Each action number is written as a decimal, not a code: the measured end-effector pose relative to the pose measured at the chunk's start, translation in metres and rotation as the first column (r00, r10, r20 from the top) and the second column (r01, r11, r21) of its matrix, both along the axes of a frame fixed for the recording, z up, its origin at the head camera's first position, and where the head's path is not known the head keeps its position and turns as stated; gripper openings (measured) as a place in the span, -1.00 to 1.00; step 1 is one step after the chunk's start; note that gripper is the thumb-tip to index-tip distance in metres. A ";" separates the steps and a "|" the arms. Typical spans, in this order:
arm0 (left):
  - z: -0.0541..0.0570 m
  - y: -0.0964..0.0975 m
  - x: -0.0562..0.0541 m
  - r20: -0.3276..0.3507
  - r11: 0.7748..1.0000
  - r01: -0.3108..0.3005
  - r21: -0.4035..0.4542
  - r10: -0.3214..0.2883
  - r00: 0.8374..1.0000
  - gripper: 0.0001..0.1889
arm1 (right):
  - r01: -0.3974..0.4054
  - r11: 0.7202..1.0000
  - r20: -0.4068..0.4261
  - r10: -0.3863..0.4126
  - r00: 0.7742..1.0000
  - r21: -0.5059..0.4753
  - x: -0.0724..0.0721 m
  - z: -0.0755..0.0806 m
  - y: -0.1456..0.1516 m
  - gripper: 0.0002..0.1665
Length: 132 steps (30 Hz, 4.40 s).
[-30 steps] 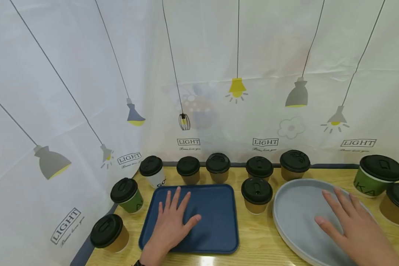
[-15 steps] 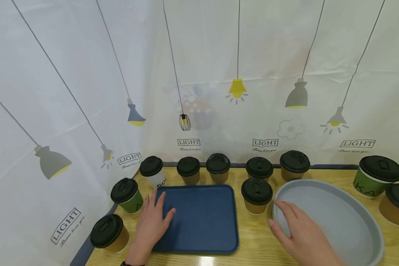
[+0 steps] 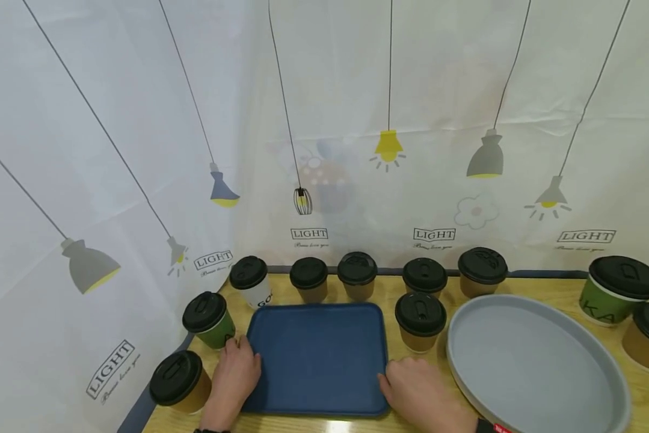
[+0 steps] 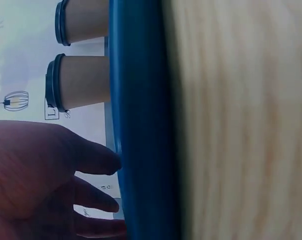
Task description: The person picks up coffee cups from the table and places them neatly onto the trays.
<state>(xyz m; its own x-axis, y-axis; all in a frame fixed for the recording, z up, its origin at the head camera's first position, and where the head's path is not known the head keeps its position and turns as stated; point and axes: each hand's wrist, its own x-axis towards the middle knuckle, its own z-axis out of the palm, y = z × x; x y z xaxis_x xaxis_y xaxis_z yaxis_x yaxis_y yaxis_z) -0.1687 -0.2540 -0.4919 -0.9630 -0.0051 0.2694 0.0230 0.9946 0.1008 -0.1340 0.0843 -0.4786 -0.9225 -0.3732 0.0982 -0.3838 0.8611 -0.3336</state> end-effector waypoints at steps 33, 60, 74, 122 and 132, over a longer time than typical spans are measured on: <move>0.004 -0.021 -0.012 0.308 0.934 0.008 0.357 -0.126 0.943 -0.63 | 0.171 0.983 0.068 -0.167 0.984 -0.061 0.006 0.048 0.044 -0.66; 0.005 -0.015 -0.028 0.343 0.928 0.014 0.373 -0.152 0.927 -0.54 | 0.143 0.983 -0.024 -0.146 0.989 -0.114 -0.055 0.040 0.073 0.14; 0.004 -0.016 -0.027 0.337 0.933 0.025 0.360 -0.155 0.928 -0.54 | 0.116 0.973 -0.077 -0.133 0.988 -0.201 -0.053 0.070 0.069 0.10; -0.003 -0.018 -0.022 0.342 0.928 0.030 0.371 -0.166 0.925 -0.55 | 0.091 0.980 0.076 -0.079 0.994 -0.176 -0.041 0.049 0.024 0.16; 0.005 -0.006 -0.036 0.329 0.928 0.071 0.367 -0.201 0.923 -0.57 | 0.070 0.996 0.040 -0.072 0.997 0.048 0.003 0.012 0.032 -0.50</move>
<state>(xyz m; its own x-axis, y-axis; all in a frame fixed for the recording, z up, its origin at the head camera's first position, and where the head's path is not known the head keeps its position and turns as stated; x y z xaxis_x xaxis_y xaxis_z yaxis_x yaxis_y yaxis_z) -0.2051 -0.2605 -0.4871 -0.9910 0.1041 -0.0844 0.0540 0.8864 0.4599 -0.1313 0.1167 -0.4662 -0.9497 -0.3100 0.0435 -0.3080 0.9006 -0.3067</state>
